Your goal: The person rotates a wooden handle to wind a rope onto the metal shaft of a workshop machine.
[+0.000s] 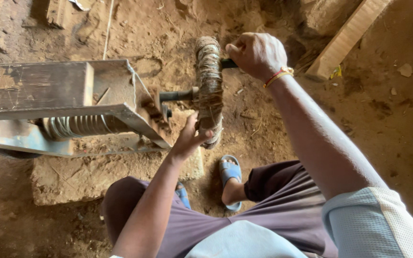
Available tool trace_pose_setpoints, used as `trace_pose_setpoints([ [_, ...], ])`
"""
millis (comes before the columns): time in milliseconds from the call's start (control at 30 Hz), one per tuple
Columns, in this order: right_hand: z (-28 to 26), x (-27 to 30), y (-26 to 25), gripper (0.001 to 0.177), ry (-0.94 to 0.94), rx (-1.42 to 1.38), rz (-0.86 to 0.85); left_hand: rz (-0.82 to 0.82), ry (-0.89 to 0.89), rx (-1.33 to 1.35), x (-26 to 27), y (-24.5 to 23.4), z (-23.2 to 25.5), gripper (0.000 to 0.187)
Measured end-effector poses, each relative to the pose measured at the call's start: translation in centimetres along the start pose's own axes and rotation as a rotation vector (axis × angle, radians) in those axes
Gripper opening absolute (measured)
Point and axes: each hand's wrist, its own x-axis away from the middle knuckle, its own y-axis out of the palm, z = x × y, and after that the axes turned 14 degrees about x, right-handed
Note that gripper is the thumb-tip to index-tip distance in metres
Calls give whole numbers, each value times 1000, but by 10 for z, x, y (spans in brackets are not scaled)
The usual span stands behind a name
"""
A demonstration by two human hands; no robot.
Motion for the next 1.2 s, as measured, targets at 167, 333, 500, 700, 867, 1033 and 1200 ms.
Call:
trace_pose_setpoints([
  [167,2,-2,4,37,1,55,11,-105,-10,136,3,3,-10,97],
  [333,3,-11,9,39,54,65,-60,-2,22,147,5,15,-8,89],
  [500,4,-18,11,37,1,32,44,23,33,183,2,18,-8,81],
  [700,4,-27,13,41,5,60,22,151,-22,132,2,19,-10,79],
  [867,6,-30,15,40,11,38,18,193,-66,108,4,19,-6,79],
  [1033,6,-31,14,37,25,21,-15,63,-54,54,2,13,-5,82],
  [1200,8,-31,17,38,14,47,5,-126,39,-196,3,-12,-7,86],
])
